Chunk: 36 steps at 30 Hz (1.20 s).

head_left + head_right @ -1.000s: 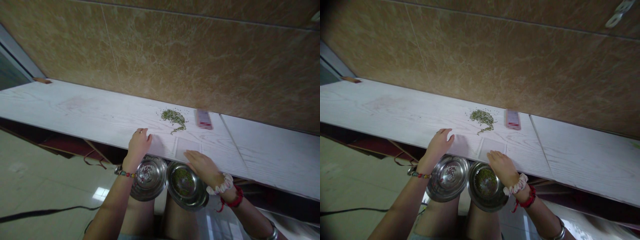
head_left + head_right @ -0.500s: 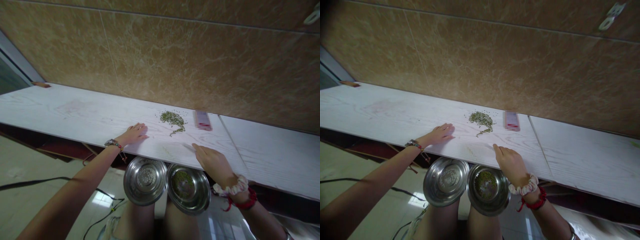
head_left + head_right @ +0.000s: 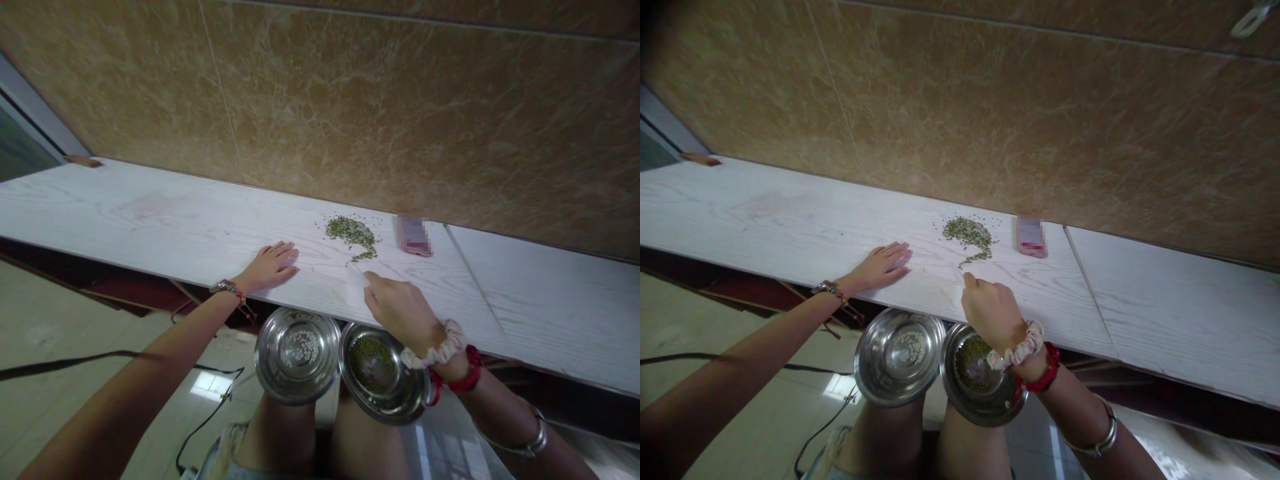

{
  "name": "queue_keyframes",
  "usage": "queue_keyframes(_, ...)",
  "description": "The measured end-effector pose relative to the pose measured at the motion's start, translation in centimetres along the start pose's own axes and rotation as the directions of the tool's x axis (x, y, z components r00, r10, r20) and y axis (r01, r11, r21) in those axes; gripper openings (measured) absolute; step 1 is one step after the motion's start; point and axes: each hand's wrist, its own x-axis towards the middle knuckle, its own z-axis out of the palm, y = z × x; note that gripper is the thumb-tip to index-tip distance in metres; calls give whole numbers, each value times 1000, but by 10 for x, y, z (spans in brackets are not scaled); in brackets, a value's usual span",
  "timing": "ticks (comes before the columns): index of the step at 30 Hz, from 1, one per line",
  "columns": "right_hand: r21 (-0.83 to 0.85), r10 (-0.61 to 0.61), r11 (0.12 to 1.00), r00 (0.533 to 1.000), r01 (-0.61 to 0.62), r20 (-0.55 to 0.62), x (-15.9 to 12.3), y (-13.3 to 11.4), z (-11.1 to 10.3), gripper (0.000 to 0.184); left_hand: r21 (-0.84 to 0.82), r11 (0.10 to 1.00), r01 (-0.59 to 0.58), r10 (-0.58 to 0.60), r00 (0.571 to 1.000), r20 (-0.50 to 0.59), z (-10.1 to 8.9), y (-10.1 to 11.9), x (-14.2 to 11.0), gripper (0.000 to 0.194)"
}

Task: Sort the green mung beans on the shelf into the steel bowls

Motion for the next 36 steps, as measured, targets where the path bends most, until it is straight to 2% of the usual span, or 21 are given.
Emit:
queue_keyframes(7, 100, 56, 993, 998, -54, -18, 18, -18, -7, 30, -1, 1000, 13, -13, 1000, 4, -2, 2, 0, 50)
queue_keyframes(12, 191, 71, 980, 997, -63, -35, 28, -20, -6, 28, -7, 1000, 10, -10, 1000, -9, -2, 2, -1, 49)
queue_keyframes(20, 236, 67, 971, 993, -43, -97, 39, -24, -5, 26, 1, 1000, -16, 17, 999, -43, 2, -3, 0, 48)
queue_keyframes(24, 308, 61, 951, 990, -19, -128, 41, -19, -5, 24, -11, 1000, -17, 17, 999, -49, 4, -5, 0, 49)
queue_keyframes(27, 348, 52, 937, 975, 27, -215, 43, -6, -4, 24, -31, 999, -24, 22, 998, -65, 6, -6, 1, 48)
queue_keyframes(31, 218, -35, 971, 961, 98, -275, 42, 9, -3, 32, -39, 999, -33, 30, 996, -88, 8, -8, 1, 46)
queue_keyframes(36, 13, -222, 973, 958, 229, -183, 31, 2, 4, 28, -21, 999, -28, 26, 997, -71, 8, -8, 1, 49)
